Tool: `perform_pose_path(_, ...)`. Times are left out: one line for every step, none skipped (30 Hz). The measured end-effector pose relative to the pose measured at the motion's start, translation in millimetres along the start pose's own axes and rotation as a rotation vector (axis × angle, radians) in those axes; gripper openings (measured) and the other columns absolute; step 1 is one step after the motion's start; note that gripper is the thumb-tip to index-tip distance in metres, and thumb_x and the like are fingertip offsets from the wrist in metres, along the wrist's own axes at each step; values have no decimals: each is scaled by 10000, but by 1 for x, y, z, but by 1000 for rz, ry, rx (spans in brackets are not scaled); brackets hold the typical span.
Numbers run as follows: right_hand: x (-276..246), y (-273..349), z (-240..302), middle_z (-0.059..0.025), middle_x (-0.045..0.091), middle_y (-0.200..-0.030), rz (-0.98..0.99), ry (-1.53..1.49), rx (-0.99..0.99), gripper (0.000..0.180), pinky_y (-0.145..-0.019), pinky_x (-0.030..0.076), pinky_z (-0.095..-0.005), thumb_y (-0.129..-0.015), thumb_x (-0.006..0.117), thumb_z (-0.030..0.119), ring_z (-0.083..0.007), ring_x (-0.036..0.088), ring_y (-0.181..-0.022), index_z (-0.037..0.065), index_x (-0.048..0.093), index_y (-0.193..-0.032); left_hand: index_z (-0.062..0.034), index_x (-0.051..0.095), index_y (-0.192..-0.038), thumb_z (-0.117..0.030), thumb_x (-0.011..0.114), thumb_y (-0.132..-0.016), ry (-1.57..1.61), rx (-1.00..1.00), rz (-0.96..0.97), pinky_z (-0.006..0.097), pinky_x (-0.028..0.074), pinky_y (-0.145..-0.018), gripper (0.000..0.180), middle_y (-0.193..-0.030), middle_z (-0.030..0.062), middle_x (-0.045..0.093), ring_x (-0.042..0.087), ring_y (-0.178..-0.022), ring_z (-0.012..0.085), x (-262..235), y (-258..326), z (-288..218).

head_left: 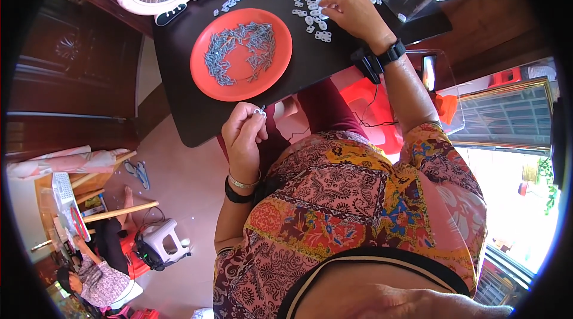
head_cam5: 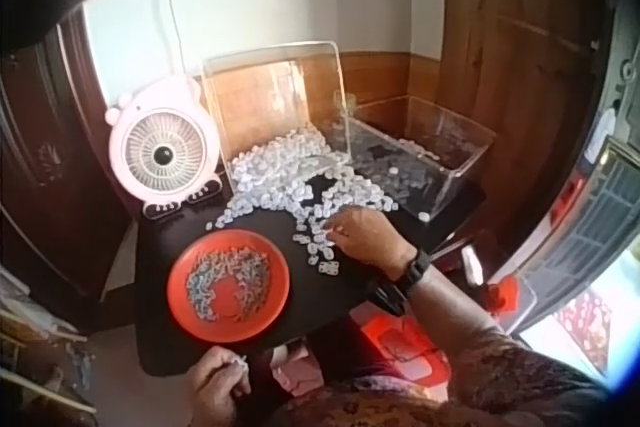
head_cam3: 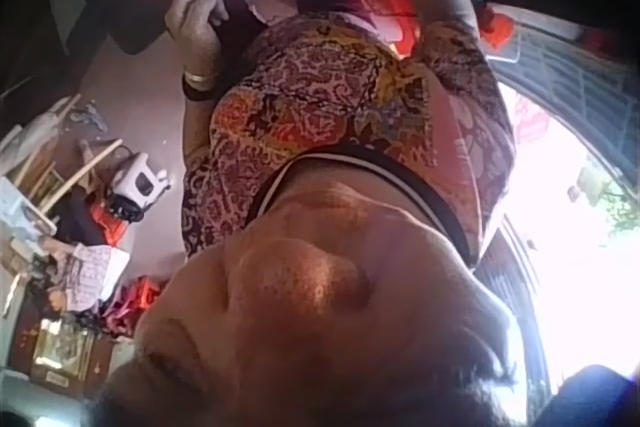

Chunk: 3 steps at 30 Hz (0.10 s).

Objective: The recorder is manually assembling small metal rings into white plastic components on a table.

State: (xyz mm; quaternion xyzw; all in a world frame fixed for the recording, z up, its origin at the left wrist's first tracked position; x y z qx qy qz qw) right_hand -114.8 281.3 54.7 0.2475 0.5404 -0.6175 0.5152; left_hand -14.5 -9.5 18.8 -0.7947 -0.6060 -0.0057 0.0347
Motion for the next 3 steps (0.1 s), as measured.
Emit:
perform_pose_path(2,-3,2,-102,656,-923,0,0,-1,211,-718,506,-357,-835,605,245,-268,643,-790,88,676,-957,-27,510,-743,-98,457,-855,7,2,5,201,295,-475,143,-594,-1,482,417,-505,60,0,0,0)
perform_pose_path(8,-7,6,-106,653,-942,43,39,-35,215,-729,503,-357,-836,603,242,-264,642,-812,89,677,-967,-28,511,-745,-101,459,-855,8,-2,3,202,296,-477,142,-594,1,482,419,-506,62,0,0,0)
perform_pose_path(14,-11,11,-110,649,-960,87,79,-70,219,-740,500,-357,-837,600,240,-261,640,-835,91,677,-977,-28,512,-747,-104,461,-854,9,-6,2,202,298,-479,141,-594,2,483,421,-508,64,0,1,0)
Point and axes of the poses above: each hand's wrist, its own y-axis away from the middle knuckle, its own x-axis out of the palm, z = x × y, the point moved 7 cm from there along -y, towards the middle knuckle
